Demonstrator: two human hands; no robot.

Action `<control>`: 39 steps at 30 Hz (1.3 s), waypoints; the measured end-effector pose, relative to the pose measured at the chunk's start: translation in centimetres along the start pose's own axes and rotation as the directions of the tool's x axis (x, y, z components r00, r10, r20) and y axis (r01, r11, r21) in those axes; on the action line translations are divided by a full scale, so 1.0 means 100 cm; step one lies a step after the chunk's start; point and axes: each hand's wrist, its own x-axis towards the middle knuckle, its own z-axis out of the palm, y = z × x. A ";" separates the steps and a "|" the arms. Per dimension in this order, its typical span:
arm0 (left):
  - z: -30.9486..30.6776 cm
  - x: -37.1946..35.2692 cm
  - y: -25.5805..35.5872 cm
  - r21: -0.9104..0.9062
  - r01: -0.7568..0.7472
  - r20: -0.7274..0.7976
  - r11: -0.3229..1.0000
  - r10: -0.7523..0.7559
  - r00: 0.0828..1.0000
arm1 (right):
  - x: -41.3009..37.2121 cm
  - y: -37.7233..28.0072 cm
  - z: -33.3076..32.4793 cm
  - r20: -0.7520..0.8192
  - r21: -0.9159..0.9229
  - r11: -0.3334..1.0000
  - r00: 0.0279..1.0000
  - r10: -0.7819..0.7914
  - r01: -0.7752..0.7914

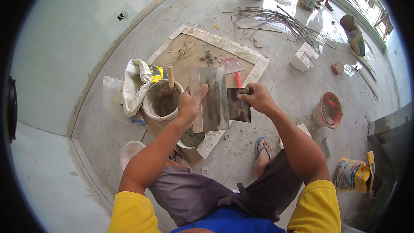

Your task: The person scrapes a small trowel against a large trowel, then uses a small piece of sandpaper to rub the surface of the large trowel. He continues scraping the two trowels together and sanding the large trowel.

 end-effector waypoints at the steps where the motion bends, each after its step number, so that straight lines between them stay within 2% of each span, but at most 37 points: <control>1: 0.000 0.000 0.000 0.024 -0.007 0.007 1.000 0.007 1.000 | 0.000 0.000 -0.001 0.025 0.048 0.999 1.000 0.013 -0.015; 5: 0.000 -0.002 0.003 -0.008 0.019 0.018 1.000 -0.019 1.000 | -0.001 -0.001 0.000 0.048 0.148 0.989 0.999 0.012 -0.019; 12: 0.000 -0.002 0.003 0.025 0.027 0.024 0.999 -0.028 0.999 | 0.002 0.002 -0.003 0.033 0.107 0.994 0.999 -0.015 0.011; 15: 0.000 -0.001 0.000 0.044 0.017 0.020 0.999 -0.017 1.000 | -0.001 -0.001 -0.004 0.062 0.165 0.986 0.998 0.003 -0.013; 18: -0.001 -0.001 0.001 0.068 0.016 0.012 0.998 -0.017 1.000 | -0.001 -0.001 -0.003 0.010 0.099 0.995 1.000 0.000 -0.001; 20: 0.001 -0.002 0.002 0.072 0.020 0.016 0.997 -0.021 1.000 | 0.000 0.000 -0.005 0.062 0.154 0.988 0.998 0.022 -0.032; 24: 0.000 -0.001 0.002 0.090 0.000 0.018 0.996 -0.001 1.000 | 0.000 -0.001 -0.003 0.023 0.158 0.987 1.000 0.009 -0.012; 26: 0.001 -0.001 0.000 0.107 -0.007 0.030 0.994 0.004 1.000 | 0.002 0.003 -0.006 0.063 0.186 0.982 0.998 0.011 -0.023; 29: 0.001 -0.002 0.002 0.096 -0.030 0.029 0.995 0.027 0.999 | -0.003 -0.004 -0.001 0.019 0.179 0.984 1.000 -0.018 0.015; 39: 0.001 -0.002 0.004 0.129 -0.015 0.035 0.992 0.010 0.999 | -0.004 -0.006 -0.002 0.032 0.135 0.991 0.999 -0.018 0.014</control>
